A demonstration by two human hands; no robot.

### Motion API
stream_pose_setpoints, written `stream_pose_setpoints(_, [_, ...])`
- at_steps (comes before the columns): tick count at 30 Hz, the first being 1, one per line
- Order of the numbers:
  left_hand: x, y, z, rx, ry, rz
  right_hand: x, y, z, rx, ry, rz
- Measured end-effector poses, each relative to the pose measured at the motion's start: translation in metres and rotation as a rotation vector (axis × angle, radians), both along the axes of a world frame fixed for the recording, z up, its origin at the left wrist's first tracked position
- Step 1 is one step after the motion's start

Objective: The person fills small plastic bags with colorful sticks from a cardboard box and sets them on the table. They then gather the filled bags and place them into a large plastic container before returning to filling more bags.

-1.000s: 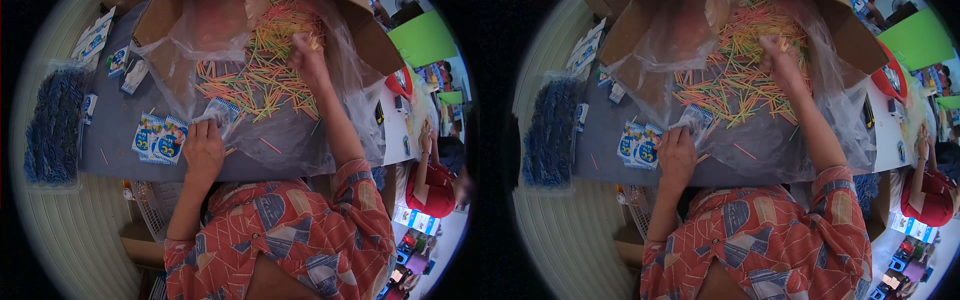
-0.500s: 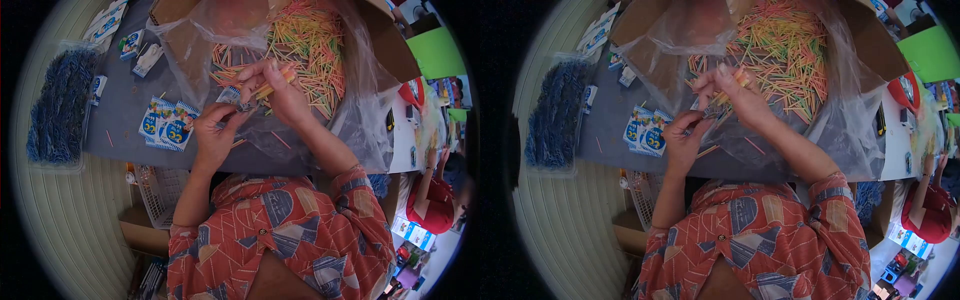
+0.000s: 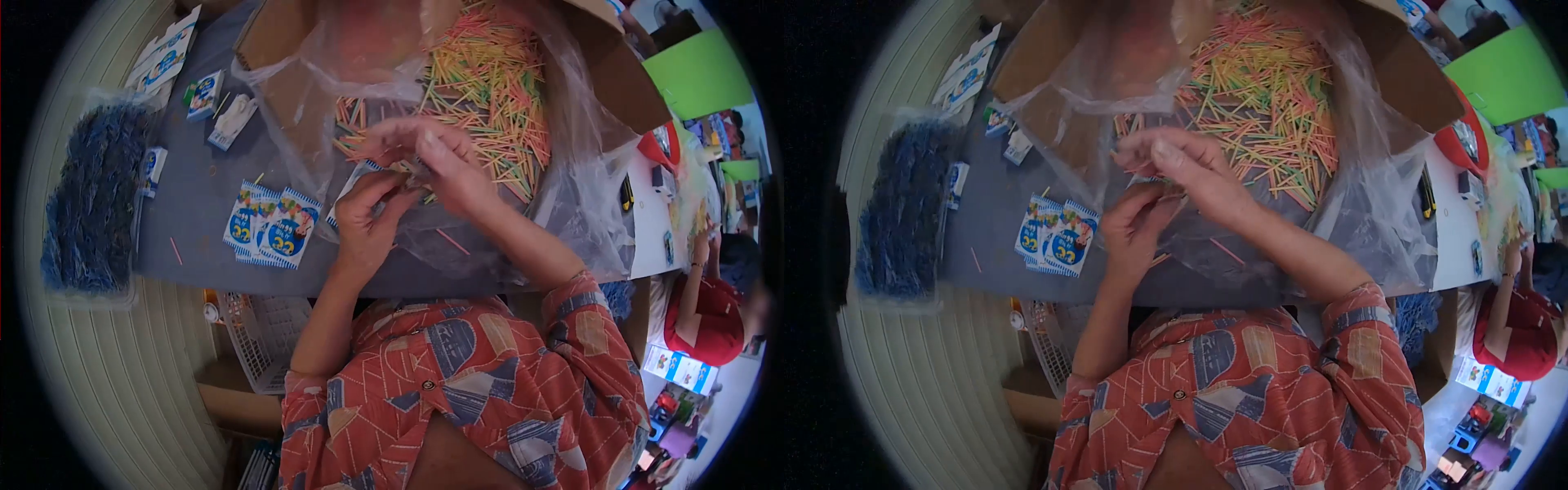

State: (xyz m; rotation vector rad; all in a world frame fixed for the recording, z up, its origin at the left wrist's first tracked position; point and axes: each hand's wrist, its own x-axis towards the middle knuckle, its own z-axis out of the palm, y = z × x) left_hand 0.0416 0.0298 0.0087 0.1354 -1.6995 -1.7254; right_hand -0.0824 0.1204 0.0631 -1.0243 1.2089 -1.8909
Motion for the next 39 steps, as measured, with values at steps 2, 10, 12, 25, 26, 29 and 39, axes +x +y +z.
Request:
stream_pose_setpoints(2, [0.024,-0.009,0.004,-0.082,-0.116,0.043,-0.003,0.013,0.007,0.091,0.072,0.064])
stream_pose_setpoints(10, [0.100,-0.075,0.013,-1.295,-0.683,0.600,-0.204,0.070,-0.023,0.772,1.118,-0.594])
stream_pose_setpoints(12, [0.082,-0.058,0.020,-1.202,-0.453,0.675,-0.226,0.073,-0.027,0.851,1.351,-0.717])
stream_pose_setpoints(25, [0.019,0.012,0.010,-1.331,-0.781,0.302,-0.315,-0.001,-0.049,0.453,1.017,-0.836])
stream_pose_setpoints(26, [0.018,0.011,0.005,-1.366,-0.740,0.322,-0.317,0.012,-0.049,0.423,0.990,-0.839])
stream_pose_setpoints(29, [0.021,0.010,-0.002,-1.376,-0.674,0.341,-0.311,0.030,-0.054,0.342,0.913,-0.848])
stream_pose_setpoints(39, [0.031,-0.014,-0.003,-0.715,-0.333,0.369,-0.210,0.035,-0.036,0.255,0.050,-0.626])
